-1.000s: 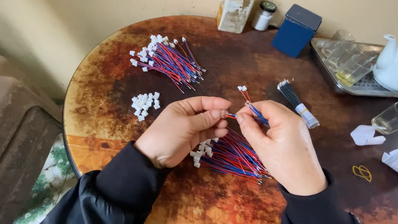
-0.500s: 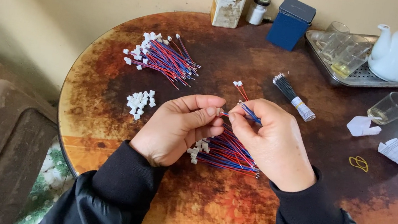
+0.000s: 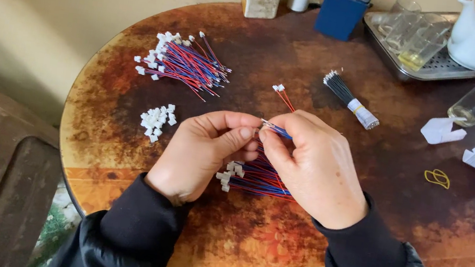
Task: The person sits at a round wooden table and repeatedly picks up small white plastic connectors and red and blue wires. They insert the wires into the connectors by hand and place the finished assemblies into a pile. At the end, they pick up a bundle of black wires and a rubber band.
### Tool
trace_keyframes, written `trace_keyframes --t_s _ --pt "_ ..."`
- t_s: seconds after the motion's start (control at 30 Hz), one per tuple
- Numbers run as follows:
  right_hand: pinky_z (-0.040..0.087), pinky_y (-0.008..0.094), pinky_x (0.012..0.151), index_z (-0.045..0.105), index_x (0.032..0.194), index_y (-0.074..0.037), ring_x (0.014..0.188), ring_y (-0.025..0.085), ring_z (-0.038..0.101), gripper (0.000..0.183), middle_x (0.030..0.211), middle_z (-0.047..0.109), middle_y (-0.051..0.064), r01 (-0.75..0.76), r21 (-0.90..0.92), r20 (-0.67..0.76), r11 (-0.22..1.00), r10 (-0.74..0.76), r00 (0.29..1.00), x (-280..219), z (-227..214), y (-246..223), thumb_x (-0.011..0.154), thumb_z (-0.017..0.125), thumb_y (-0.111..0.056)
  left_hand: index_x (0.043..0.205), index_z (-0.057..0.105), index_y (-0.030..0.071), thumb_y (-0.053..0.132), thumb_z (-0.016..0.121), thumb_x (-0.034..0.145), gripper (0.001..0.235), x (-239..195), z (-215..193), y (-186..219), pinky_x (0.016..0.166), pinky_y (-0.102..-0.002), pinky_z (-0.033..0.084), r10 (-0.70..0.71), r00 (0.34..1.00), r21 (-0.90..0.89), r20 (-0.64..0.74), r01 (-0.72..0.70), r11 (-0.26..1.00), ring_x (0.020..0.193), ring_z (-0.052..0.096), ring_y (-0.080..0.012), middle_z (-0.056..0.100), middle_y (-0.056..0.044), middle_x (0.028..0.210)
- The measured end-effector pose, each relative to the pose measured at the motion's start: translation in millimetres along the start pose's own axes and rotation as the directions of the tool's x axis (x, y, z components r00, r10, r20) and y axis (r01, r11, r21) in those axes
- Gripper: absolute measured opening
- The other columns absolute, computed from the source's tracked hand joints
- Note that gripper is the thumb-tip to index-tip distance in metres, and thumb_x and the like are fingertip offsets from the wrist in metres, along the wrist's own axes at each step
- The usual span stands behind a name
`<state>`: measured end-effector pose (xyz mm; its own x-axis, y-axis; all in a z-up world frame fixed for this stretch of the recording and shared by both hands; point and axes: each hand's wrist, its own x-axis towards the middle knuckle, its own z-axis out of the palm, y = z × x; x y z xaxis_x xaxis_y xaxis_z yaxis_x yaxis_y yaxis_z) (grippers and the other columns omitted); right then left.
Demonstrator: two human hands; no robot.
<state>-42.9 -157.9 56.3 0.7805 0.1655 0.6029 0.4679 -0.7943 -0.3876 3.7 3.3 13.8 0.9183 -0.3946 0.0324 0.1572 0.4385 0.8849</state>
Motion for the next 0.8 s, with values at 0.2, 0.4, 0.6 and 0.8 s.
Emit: trace_keyframes --t_s 0.2,0.4,0.6,0.8 --pt "0.048 0.028 0.074 0.071 0.099 -0.012 0.073 0.011 0.064 0.028 0.079 0.068 -0.003 -0.283 0.128 0.08 0.951 0.274 0.958 4 -21 12 0.099 0.047 -0.026 0.1 0.076 0.007 0.009 0.068 0.088 0.015 2 -1 7 0.071 -0.018 0.049 0.128 0.99 0.523 -0.057 -0.08 0.849 0.075 0.06 -0.0033 0.075 0.001 0.089" --pt "0.031 0.021 0.05 0.061 0.114 -0.002 0.059 0.008 0.036 0.03 0.067 0.038 0.001 -0.339 0.401 -0.134 0.851 0.42 0.898 -4 -57 37 0.11 0.04 -0.023 0.088 0.076 0.017 0.021 0.067 0.083 0.012 18 -12 2 0.075 -0.03 0.048 0.307 0.938 0.917 0.163 -0.259 0.303 0.084 0.067 -0.0152 0.075 0.0 0.091" --pt "0.029 0.026 0.049 0.041 0.106 -0.006 0.057 0.011 0.035 0.017 0.066 0.039 0.004 -0.345 0.405 -0.111 0.847 0.421 0.9 -5 -59 40 0.11 0.034 -0.022 0.102 0.075 0.024 0.035 0.066 0.078 0.027 79 7 -7 0.081 -0.042 0.049 0.057 0.965 0.966 0.257 -0.255 -0.045 0.092 0.068 -0.0263 0.075 0.0 0.099" --pt "0.042 0.03 0.071 0.05 0.104 -0.002 0.071 0.015 0.051 0.015 0.075 0.053 0.003 -0.231 0.195 -0.119 0.953 0.257 0.959 -9 -67 44 0.108 0.041 -0.013 0.092 0.076 0.035 0.041 0.068 0.08 0.016 111 11 -33 0.077 -0.047 0.043 -0.088 0.987 0.94 0.136 -0.157 -0.302 0.093 0.064 -0.0269 0.069 0.003 0.094"
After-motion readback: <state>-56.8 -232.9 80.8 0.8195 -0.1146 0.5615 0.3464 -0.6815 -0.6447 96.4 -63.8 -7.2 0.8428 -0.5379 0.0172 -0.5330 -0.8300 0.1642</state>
